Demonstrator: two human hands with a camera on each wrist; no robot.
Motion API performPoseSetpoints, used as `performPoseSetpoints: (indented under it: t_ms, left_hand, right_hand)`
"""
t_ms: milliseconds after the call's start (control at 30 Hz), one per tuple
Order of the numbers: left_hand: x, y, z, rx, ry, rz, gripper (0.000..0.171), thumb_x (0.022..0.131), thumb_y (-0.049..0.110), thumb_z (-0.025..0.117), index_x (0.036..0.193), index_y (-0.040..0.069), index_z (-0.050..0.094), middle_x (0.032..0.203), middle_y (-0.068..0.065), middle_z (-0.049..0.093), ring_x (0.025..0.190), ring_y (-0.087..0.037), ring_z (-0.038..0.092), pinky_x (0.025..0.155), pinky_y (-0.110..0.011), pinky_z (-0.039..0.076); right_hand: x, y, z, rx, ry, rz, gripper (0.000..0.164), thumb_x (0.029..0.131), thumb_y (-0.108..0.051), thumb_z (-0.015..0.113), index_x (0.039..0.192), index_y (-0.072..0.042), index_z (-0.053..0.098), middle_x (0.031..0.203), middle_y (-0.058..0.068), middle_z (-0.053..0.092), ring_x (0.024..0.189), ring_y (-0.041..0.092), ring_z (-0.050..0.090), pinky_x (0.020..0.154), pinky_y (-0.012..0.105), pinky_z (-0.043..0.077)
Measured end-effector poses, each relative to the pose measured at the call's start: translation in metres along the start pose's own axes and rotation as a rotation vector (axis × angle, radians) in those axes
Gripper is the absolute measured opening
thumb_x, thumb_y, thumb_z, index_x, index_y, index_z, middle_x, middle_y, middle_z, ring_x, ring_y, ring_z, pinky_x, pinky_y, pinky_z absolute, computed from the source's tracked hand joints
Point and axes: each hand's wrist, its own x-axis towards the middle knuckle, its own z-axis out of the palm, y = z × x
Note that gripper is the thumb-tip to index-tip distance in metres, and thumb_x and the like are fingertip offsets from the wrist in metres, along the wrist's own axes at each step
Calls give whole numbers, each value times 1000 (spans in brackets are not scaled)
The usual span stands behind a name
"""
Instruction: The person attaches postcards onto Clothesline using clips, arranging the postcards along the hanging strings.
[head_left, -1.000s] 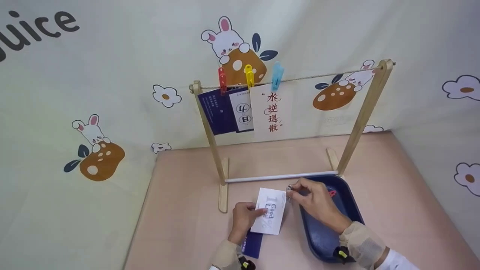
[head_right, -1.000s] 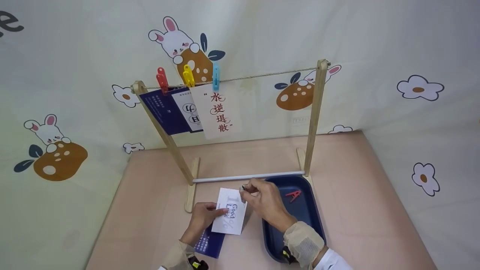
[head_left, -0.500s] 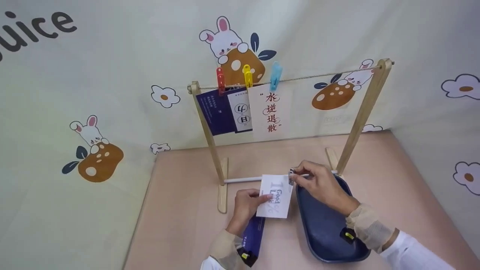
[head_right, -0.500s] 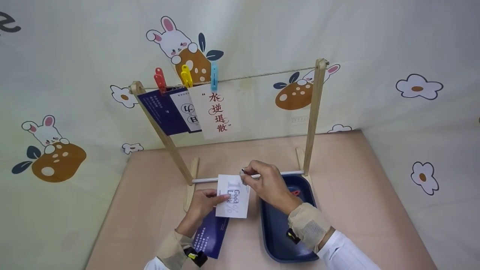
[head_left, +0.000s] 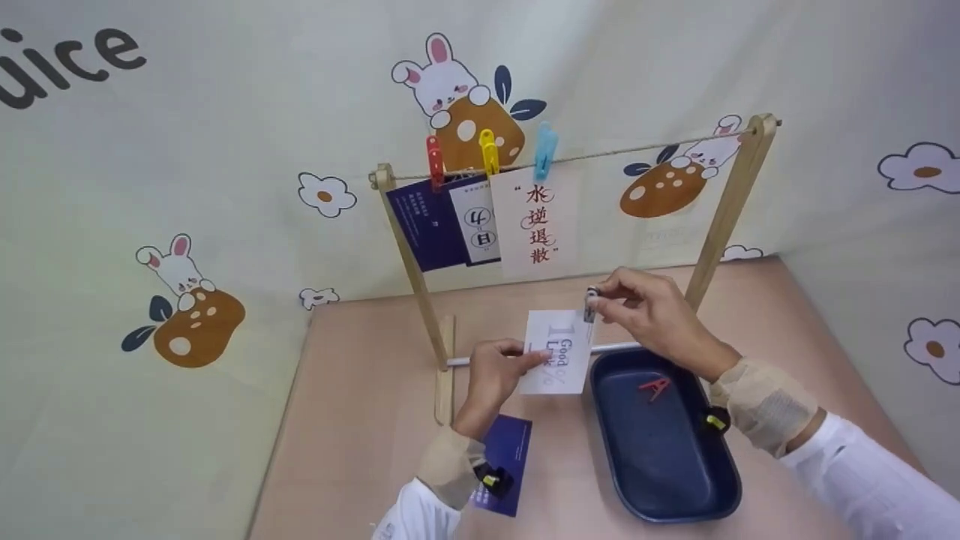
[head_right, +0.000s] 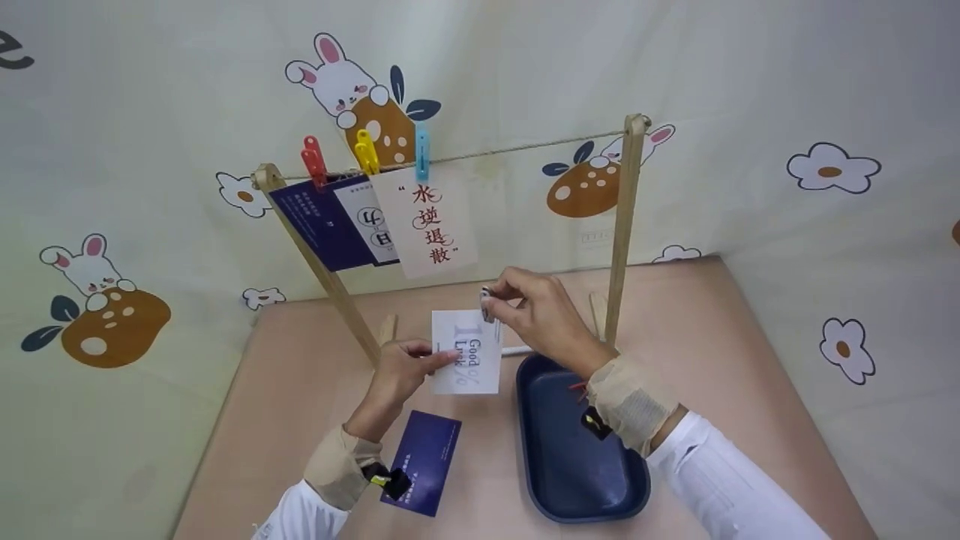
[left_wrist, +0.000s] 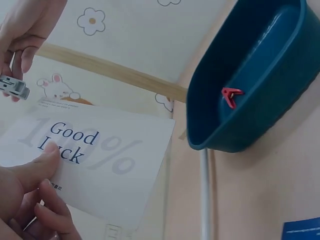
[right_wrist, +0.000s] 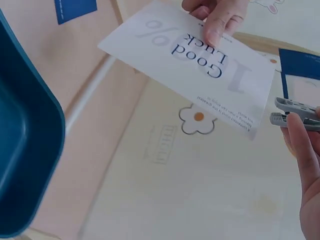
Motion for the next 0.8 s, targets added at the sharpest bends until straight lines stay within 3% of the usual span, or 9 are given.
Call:
performPoseSetpoints:
  t_ms: [233,467,800]
  left_hand:
    - [6,35,-2,-12,3,11,19,66,26,81,74,11,73,68,2,63,59,-8,51,50,-19,39]
    - [13,73,-5,-56,31,53,20,65,26,82,74,10,73,66,3,65,56,-8,52,50,-18,39]
    - [20,106,-5,-117,-6,48,19,67,25,81,74,10,72,62,2,64,44,-7,51,40,-17,31]
  right_hand:
    - [27,-2,-24,33,11,22,11,82,-13,68,86,-4,64,88,12,69,68,12,66,61,22,55]
    - [54,-22,-44,-63,-6,-4,16,84,-18,67,91,-4,64,92,8,68,75,11,66,63,20,55]
    - [78,-53,-64,-53,4,8,21,84,-23,66,94,-4,63,91,4,68,76,19,66,65,22,55]
